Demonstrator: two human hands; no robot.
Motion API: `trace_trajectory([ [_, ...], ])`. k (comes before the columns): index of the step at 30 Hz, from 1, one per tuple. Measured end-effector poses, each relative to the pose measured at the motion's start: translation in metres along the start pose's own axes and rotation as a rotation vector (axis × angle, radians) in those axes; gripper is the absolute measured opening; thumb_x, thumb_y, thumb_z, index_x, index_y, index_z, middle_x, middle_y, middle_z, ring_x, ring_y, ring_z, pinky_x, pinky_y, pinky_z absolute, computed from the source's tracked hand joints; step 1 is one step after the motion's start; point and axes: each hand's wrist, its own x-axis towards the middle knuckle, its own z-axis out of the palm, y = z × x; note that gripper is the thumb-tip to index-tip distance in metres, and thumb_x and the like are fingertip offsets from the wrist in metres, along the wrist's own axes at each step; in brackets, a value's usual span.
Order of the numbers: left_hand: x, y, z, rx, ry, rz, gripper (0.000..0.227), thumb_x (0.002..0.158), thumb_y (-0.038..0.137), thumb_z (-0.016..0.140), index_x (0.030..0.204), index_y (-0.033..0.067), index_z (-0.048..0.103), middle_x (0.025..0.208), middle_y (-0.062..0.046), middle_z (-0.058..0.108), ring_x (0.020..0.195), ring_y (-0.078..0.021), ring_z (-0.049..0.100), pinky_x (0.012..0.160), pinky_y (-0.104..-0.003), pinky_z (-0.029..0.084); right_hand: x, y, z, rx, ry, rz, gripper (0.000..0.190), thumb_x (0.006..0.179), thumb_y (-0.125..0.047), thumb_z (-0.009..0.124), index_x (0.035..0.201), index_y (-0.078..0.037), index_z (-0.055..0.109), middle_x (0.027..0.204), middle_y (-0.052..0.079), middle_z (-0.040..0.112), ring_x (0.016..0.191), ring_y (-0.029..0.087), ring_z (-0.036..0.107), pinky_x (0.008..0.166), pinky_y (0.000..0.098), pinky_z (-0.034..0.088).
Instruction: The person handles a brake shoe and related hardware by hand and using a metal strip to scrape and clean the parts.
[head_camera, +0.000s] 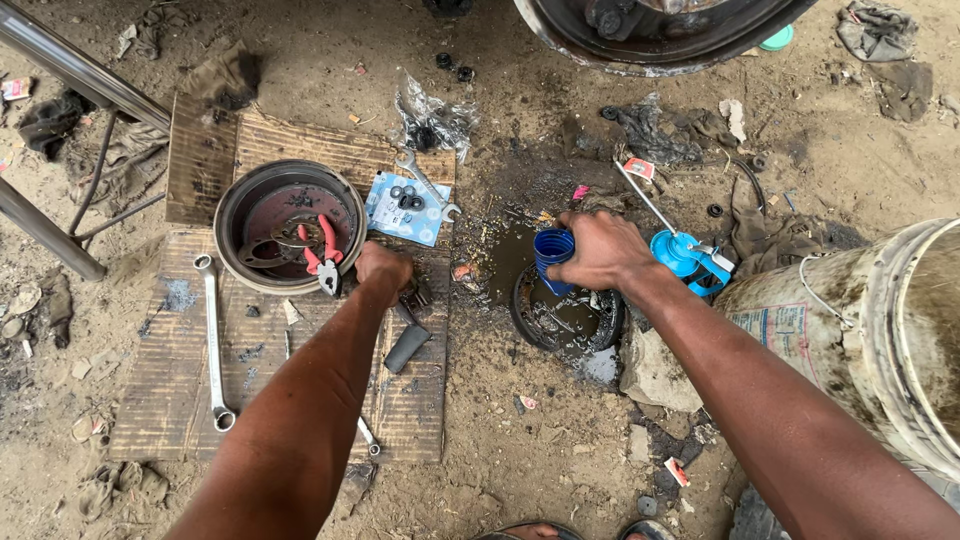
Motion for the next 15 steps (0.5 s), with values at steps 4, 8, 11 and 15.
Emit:
trace_trajectory([
  [4,0.001,-0.005,-0.003,0.104,0.139,-0.028,0.04,0.096,0.03,0.064,0.119,-0.0019,0.069,0.125,-0.021,0.071,0.115,-0.032,0.07,0.101,-0.037,0.055,-0.002,-0.002,0.0,0.024,0.008,-0.001,0.074,0.074,-0.034,0.085,0.138,-0.008,0.058,0.11,0.014,0.077,0.085,0.025,0.078,0.086,0.0382,0.063],
  [8,-0.055,0.016,-0.038,0.382,0.134,0.254,0.043,0.088,0.02,0.077,0.12,-0.005,0.064,0.126,-0.028,0.064,0.114,-0.0372,0.066,0.099,-0.041,0.056,-0.009,-0.001,-0.007,0.023,-0.007,0.002,0.073,0.075,-0.035,0.083,0.138,-0.008,0.058,0.11,0.014,0.076,0.082,0.025,0.078,0.081,0.038,0.065],
  [11,-0.074,0.033,-0.031,0.405,0.074,0.411,0.043,0.087,0.023,0.079,0.117,-0.0046,0.065,0.121,-0.026,0.065,0.112,-0.0346,0.067,0.098,-0.04,0.056,-0.015,0.006,-0.015,-0.006,0.007,0.027,0.076,0.073,-0.035,0.082,0.14,-0.009,0.057,0.108,0.015,0.077,0.078,0.026,0.08,0.083,0.0386,0.064],
  [15,-0.085,0.048,0.007,0.295,-0.134,0.67,0.043,0.079,0.003,0.069,0.121,0.0127,0.072,0.119,-0.011,0.073,0.108,-0.0264,0.071,0.102,-0.038,0.054,-0.023,0.027,-0.019,0.092,0.137,0.047,0.076,0.065,-0.035,0.087,0.128,-0.003,0.057,0.112,0.022,0.073,0.09,0.032,0.075,0.088,0.0408,0.059],
])
